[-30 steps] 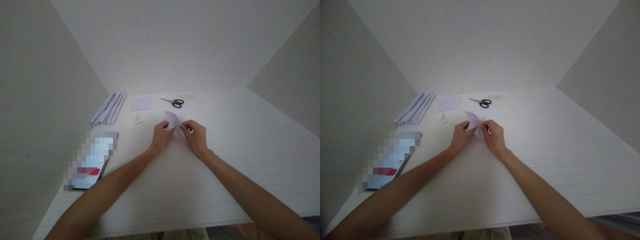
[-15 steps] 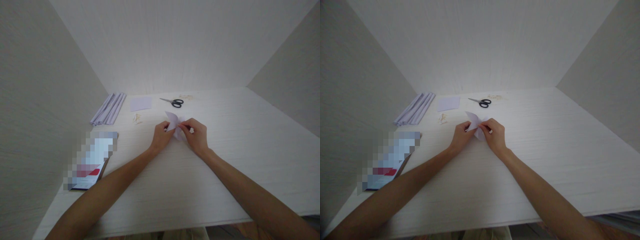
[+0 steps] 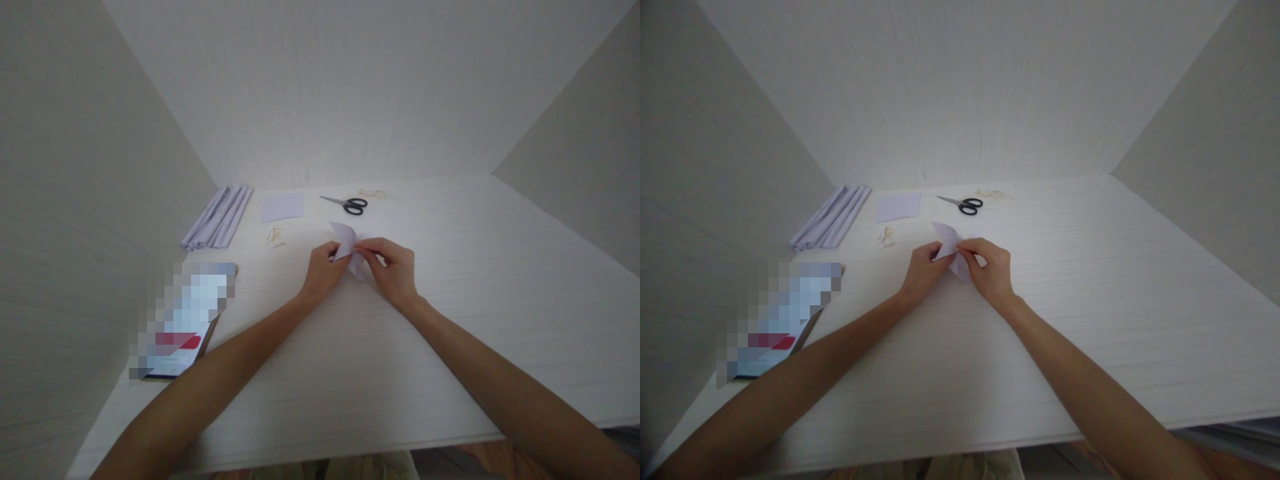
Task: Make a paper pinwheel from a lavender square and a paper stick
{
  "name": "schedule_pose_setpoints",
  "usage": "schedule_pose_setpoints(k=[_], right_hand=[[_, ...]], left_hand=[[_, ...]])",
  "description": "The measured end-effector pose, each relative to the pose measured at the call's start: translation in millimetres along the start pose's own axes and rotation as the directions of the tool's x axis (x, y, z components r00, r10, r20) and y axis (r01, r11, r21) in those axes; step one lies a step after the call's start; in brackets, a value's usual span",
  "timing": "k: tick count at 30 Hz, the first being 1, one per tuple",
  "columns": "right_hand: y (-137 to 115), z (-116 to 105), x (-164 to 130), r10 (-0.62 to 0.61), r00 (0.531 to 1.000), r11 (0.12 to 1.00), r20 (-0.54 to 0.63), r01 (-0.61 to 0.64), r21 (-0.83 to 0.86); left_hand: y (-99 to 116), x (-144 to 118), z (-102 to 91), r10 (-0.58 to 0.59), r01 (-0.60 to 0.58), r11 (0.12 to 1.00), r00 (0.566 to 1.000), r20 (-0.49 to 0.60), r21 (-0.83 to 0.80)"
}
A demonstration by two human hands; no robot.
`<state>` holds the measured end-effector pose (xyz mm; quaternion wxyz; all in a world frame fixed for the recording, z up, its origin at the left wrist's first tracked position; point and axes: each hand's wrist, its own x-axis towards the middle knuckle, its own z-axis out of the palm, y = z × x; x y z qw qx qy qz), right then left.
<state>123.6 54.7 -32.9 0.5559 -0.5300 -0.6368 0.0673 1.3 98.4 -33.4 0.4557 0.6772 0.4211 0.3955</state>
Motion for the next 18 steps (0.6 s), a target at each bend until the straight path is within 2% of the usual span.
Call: schedule_pose_setpoints(k=[5, 11, 18], right_hand=[[0.3, 0.8, -1.7, -0.086, 0.995, 0.993, 0.048, 0.09, -0.082], [4.9, 0.8, -2.6, -0.114, 0.993, 0.977, 0.021, 0.116, -0.178], [4.2, 1.9, -4.1, -0.106, 0.994, 0.975, -0.015, 0.101, -0.199]], left_hand=[[1.4, -0.4, -0.2, 0.017, -0.017, 1.0, 1.0, 0.007, 0.013], [-0.9, 0.2, 0.6, 0.002, -0.003, 1.0, 1.0, 0.01, 0.028], [-1.7, 1.0, 0.3, 0.003, -0.003, 0.999, 1.0, 0.007, 0.04]])
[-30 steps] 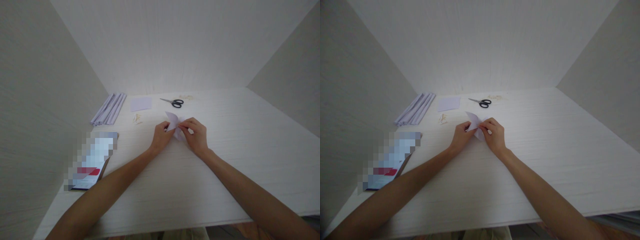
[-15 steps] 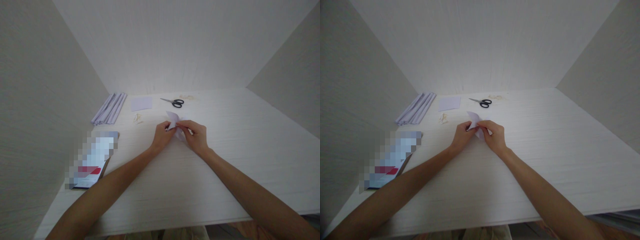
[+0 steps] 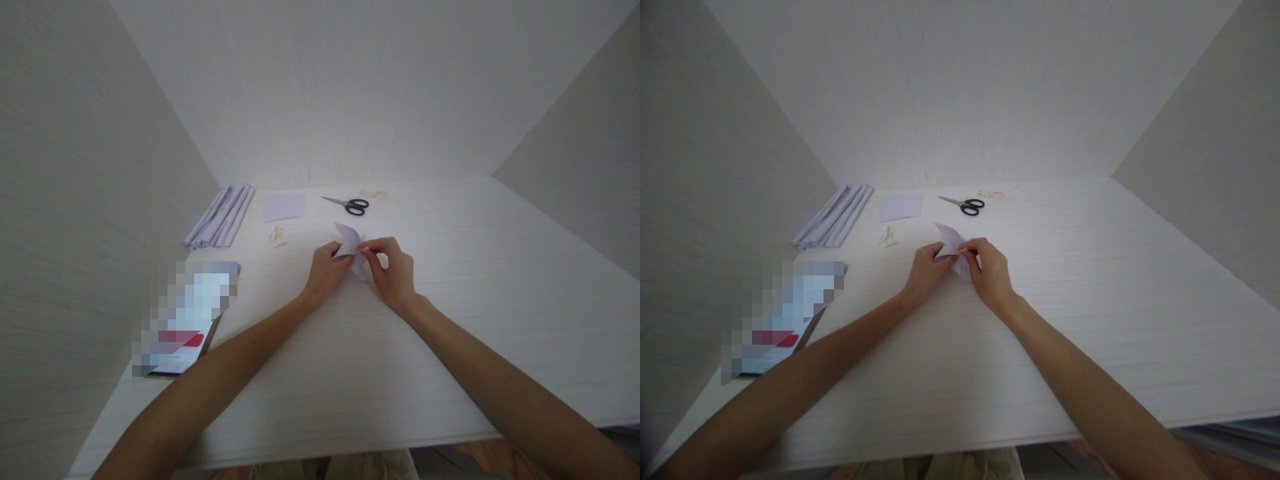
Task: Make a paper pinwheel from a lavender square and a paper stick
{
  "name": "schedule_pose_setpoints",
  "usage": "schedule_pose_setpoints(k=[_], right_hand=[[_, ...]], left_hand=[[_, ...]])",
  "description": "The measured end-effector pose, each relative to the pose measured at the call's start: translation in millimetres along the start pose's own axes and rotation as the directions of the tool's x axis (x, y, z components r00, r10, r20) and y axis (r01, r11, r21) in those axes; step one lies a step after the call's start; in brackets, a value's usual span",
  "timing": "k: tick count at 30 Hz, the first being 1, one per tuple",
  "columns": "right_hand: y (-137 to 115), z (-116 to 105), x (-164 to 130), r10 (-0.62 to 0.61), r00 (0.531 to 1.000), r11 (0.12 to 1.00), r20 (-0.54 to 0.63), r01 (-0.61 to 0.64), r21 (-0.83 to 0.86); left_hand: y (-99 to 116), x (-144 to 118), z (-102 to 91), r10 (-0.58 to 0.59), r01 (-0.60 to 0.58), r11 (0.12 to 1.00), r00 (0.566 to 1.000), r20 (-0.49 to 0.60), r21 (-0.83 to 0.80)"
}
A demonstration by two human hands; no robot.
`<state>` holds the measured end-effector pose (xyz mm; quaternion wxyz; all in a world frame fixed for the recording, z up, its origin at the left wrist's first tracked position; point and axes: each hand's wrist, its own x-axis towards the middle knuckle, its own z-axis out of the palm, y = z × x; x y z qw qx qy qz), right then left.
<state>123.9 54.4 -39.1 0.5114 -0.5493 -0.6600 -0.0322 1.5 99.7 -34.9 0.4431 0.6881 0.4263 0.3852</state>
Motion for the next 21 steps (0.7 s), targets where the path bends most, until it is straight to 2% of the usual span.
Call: schedule_pose_setpoints(k=[11, 15, 21], right_hand=[[1.6, -0.9, 2.2, 0.013, 1.0, 1.0, 0.013, -0.013, -0.016], [0.4, -1.7, 2.2, 0.027, 1.0, 0.998, 0.011, -0.028, 0.059], [1.3, 0.5, 3.2, 0.131, 0.99, 0.97, 0.048, -0.138, 0.199]], left_hand=[[-0.8, 0.9, 0.7, -0.012, 0.013, 0.999, 1.0, 0.018, -0.048], [1.2, 0.1, 0.2, -0.012, 0.013, 0.999, 1.0, 0.019, -0.05], [0.3, 0.3, 0.5, 0.013, -0.012, 1.0, 1.0, 0.024, -0.021]])
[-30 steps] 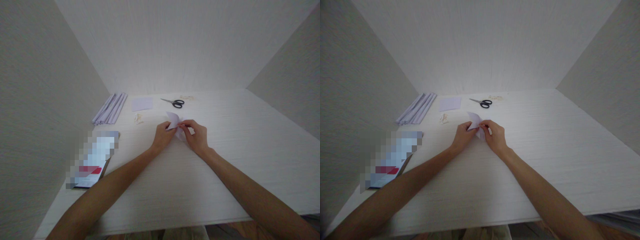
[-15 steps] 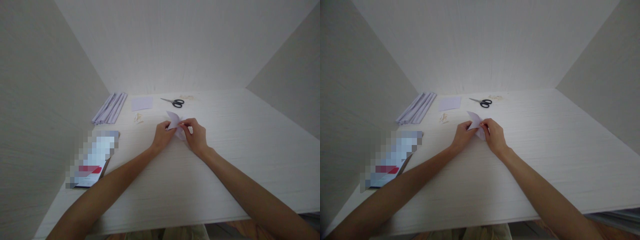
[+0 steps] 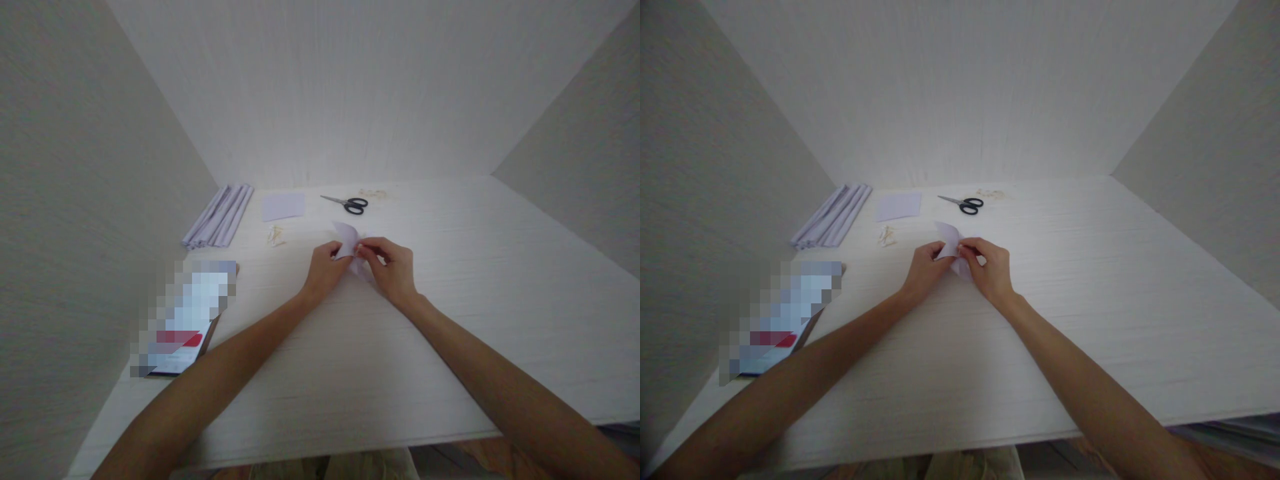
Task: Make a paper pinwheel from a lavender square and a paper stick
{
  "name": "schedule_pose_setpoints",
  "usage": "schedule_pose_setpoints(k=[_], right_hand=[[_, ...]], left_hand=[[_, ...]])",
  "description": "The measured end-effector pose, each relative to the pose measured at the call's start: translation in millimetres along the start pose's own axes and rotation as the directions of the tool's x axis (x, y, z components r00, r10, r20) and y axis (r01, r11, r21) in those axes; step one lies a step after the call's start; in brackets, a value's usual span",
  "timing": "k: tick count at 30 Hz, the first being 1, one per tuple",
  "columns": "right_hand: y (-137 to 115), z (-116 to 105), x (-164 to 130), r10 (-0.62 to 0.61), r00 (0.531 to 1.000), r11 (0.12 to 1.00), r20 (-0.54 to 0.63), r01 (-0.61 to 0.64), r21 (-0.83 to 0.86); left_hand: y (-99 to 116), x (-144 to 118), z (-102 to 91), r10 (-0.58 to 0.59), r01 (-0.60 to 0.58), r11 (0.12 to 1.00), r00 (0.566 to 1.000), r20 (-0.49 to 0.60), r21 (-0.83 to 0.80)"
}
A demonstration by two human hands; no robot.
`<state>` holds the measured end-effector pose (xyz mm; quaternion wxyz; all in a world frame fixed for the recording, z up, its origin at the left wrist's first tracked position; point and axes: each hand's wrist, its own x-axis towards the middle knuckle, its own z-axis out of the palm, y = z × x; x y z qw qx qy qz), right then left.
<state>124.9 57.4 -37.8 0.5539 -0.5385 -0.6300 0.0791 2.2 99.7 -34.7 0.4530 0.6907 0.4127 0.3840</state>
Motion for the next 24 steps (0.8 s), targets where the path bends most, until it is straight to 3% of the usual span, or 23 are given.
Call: schedule_pose_setpoints(k=[9, 24], right_hand=[[-0.8, -1.3, 2.6, 0.045, 0.999, 0.999, -0.013, -0.046, -0.014], [2.4, 1.9, 1.5, 0.191, 0.98, 0.978, -0.058, -0.185, 0.1]], left_hand=[[0.2, -0.2, -0.4, -0.009, 0.009, 1.0, 1.0, 0.018, -0.017], [-1.3, -0.8, -0.6, -0.018, 0.019, 1.0, 1.0, 0.012, -0.011]])
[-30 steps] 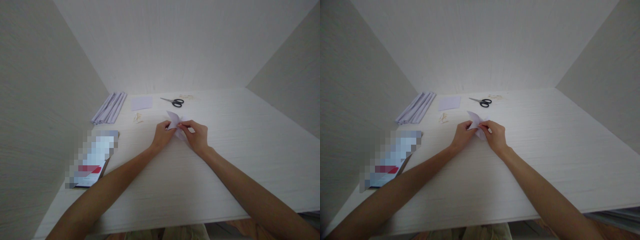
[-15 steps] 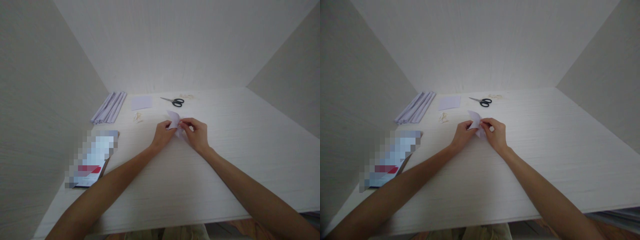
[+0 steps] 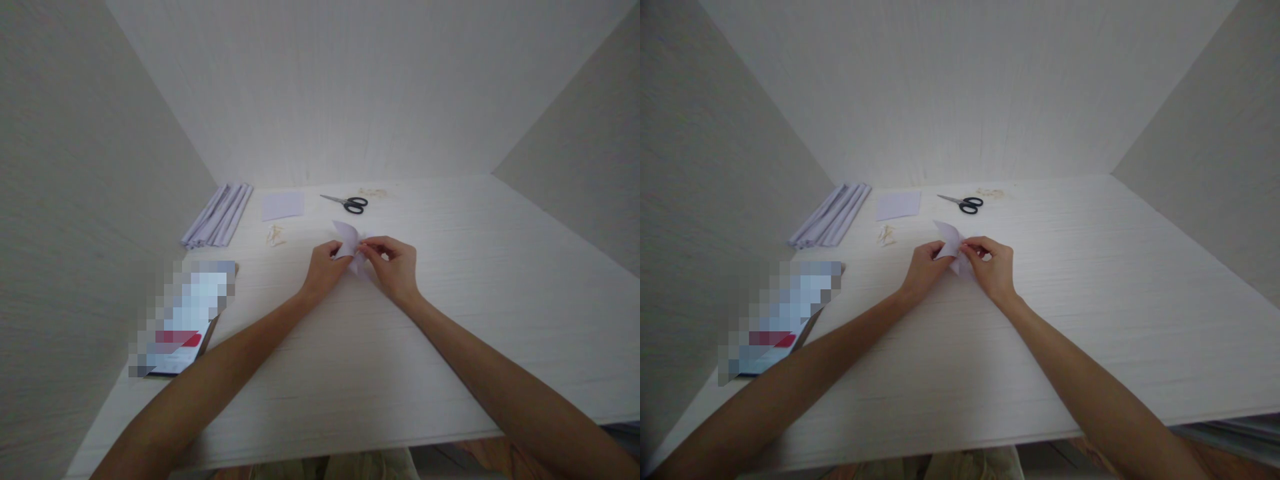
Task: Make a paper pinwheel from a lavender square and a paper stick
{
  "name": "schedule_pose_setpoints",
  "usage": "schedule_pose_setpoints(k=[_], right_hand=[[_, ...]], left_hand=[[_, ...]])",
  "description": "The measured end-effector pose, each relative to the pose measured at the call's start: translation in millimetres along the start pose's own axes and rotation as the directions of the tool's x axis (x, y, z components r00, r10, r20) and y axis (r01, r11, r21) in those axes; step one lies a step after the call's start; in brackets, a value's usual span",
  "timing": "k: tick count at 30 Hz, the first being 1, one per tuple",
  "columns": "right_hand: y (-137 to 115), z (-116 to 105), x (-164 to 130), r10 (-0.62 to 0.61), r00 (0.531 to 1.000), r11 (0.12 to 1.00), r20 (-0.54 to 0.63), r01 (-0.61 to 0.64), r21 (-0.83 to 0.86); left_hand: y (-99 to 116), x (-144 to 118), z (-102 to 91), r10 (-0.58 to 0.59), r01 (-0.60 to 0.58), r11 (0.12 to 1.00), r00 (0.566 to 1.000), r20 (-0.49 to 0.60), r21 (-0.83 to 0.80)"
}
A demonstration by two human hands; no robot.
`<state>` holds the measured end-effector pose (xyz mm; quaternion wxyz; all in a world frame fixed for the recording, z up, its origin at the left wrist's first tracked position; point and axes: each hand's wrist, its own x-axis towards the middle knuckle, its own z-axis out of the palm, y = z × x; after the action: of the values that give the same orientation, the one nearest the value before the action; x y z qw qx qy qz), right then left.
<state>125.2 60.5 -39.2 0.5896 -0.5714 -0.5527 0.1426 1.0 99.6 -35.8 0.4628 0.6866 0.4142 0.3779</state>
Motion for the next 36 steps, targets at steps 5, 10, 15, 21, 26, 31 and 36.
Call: schedule_pose_setpoints(k=[5, 10, 15, 21, 26, 31, 36], right_hand=[[-4.2, -1.9, -1.0, -0.038, 0.999, 0.998, 0.038, 0.04, -0.043], [-10.6, -3.2, -2.1, -0.099, 0.994, 0.992, 0.053, 0.103, -0.08], [-9.8, -2.4, -1.0, -0.093, 0.996, 0.989, 0.007, 0.093, -0.118], [-8.3, -1.8, -1.3, -0.083, 0.996, 0.988, -0.032, 0.078, -0.131], [-10.5, -1.2, -2.7, -0.11, 0.994, 0.985, 0.019, 0.111, -0.133], [-9.4, -2.0, -4.3, -0.118, 0.99, 0.987, 0.077, 0.126, -0.102], [-10.4, -4.1, -4.7, -0.142, 0.984, 0.976, 0.106, 0.157, -0.149]], left_hand=[[0.6, 0.4, -0.7, -0.012, 0.012, 1.0, 1.0, -0.01, 0.006], [0.3, 1.1, -0.9, -0.029, 0.029, 0.999, 0.999, -0.016, -0.021], [0.4, 1.4, -1.3, -0.032, 0.031, 0.998, 0.999, -0.016, -0.046], [-0.7, 1.6, -1.8, -0.039, 0.037, 0.998, 0.999, -0.023, -0.055], [-1.6, 2.0, -0.7, -0.036, 0.035, 0.998, 0.999, -0.022, -0.052], [-0.9, 2.2, -0.5, -0.034, 0.033, 0.999, 0.999, -0.027, -0.043], [0.9, 2.2, -0.7, -0.044, 0.043, 0.999, 0.999, -0.027, -0.028]])
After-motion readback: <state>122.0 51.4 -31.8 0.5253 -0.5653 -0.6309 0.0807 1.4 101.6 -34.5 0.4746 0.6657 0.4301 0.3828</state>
